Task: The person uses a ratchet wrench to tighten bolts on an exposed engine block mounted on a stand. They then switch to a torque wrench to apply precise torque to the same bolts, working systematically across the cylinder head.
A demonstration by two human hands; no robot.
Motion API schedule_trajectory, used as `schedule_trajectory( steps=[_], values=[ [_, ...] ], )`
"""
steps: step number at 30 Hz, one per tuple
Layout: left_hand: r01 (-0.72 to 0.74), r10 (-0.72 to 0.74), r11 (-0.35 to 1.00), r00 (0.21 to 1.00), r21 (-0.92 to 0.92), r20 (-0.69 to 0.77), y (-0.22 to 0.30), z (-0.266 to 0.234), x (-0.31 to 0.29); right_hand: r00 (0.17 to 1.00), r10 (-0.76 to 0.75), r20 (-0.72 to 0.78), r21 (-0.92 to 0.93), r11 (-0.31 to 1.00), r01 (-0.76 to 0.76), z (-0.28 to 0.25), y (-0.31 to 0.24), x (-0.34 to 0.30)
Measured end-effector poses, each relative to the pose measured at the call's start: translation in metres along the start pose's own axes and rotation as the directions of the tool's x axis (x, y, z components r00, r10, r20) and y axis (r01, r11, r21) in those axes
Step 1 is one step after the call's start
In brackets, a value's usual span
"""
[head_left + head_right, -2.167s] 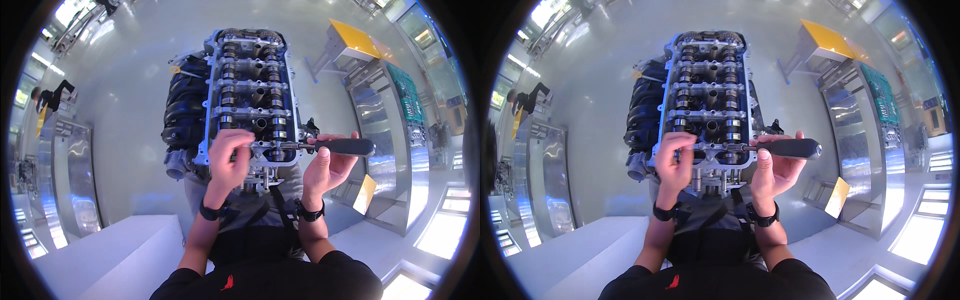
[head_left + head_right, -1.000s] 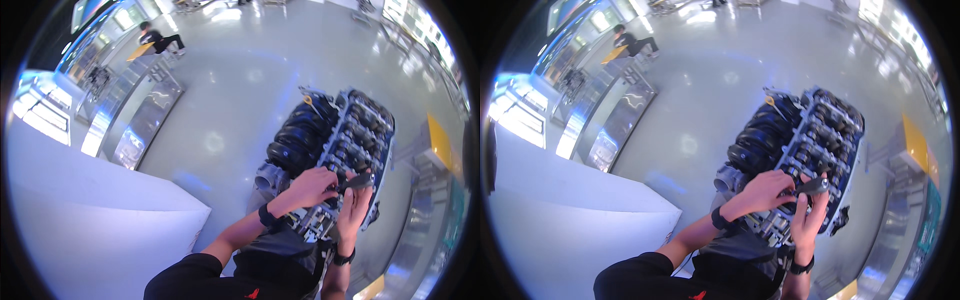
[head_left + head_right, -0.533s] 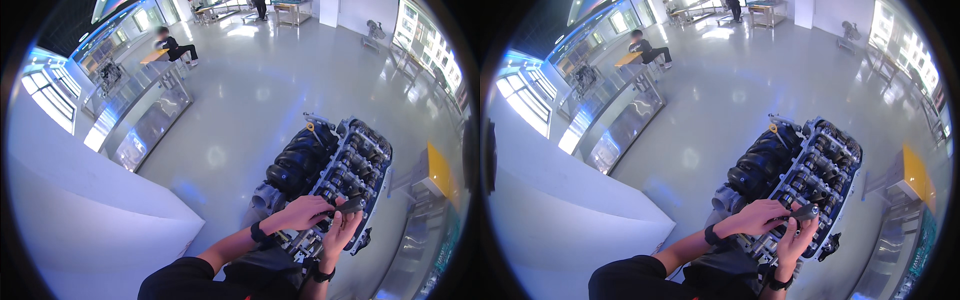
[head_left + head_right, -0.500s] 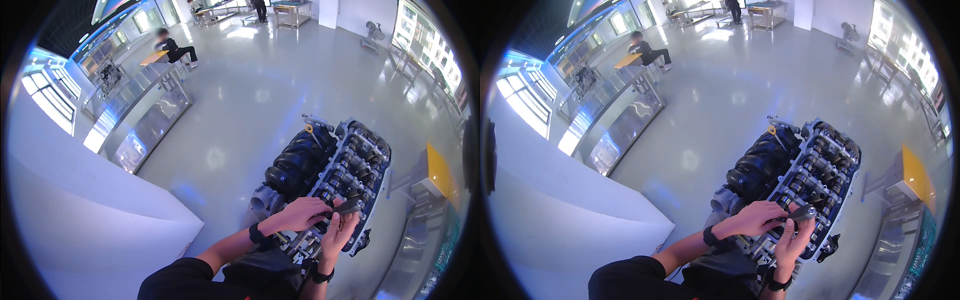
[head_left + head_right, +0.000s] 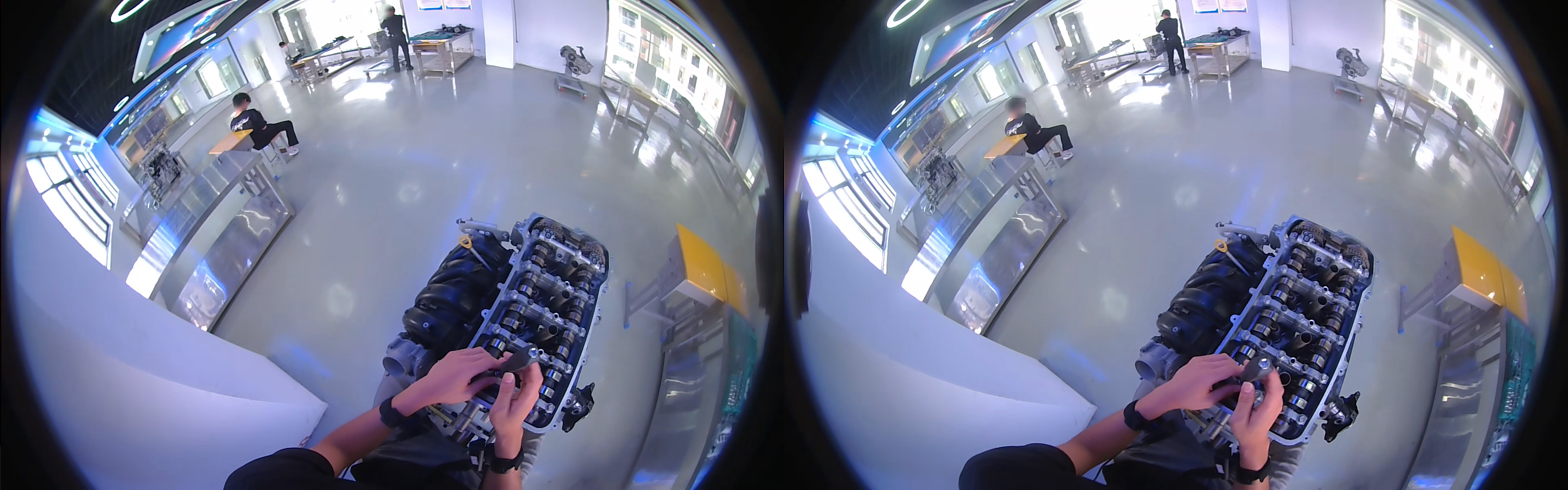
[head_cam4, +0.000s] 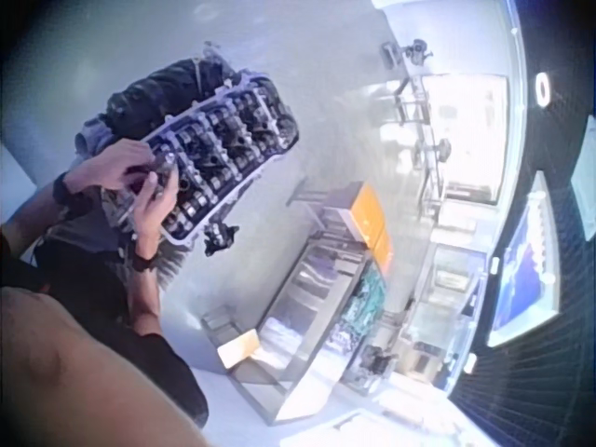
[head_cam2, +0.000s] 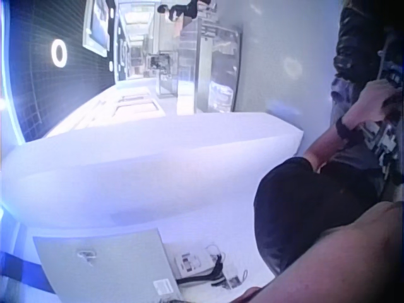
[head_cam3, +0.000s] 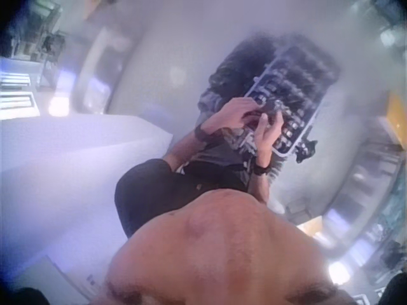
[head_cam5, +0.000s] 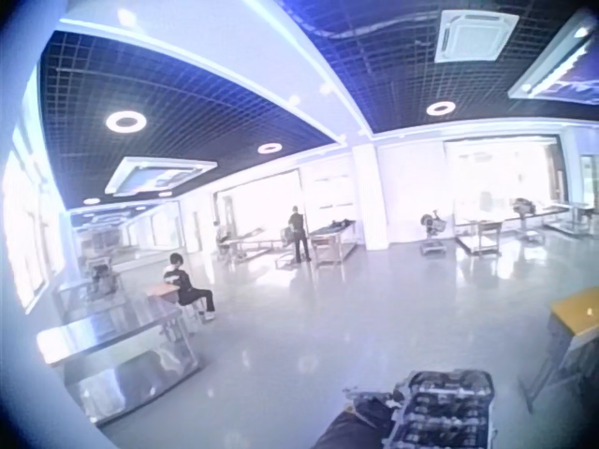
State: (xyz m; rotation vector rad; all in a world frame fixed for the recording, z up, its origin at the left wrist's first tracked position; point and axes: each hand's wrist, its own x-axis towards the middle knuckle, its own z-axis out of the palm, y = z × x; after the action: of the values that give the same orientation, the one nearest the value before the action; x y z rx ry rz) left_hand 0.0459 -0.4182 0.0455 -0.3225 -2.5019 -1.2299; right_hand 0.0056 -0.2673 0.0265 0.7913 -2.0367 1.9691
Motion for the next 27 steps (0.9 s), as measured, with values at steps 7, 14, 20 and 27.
schedule_trajectory(
  steps=[7,14,20,27],
  values=[
    [-0.015,0.018,0.999,0.998,0.051,-0.059,-0.004,0.013,0.003,0.970,-0.206,0.130,-0.167,0.960,0.226,-0.005,-0.008,0.011],
    [0.049,-0.049,0.999,0.996,0.001,-0.076,-0.002,-0.007,0.005,0.979,-0.160,0.124,0.051,0.987,0.155,0.009,-0.005,0.020],
    [0.017,0.002,0.986,0.993,0.164,-0.114,-0.002,0.012,0.010,0.987,-0.130,0.091,-0.101,0.985,0.139,-0.004,-0.019,0.021],
    [-0.067,0.098,0.956,0.991,0.286,-0.095,0.000,0.008,0.008,0.988,-0.147,0.053,0.032,0.989,0.145,0.003,-0.011,0.015]
  ],
)
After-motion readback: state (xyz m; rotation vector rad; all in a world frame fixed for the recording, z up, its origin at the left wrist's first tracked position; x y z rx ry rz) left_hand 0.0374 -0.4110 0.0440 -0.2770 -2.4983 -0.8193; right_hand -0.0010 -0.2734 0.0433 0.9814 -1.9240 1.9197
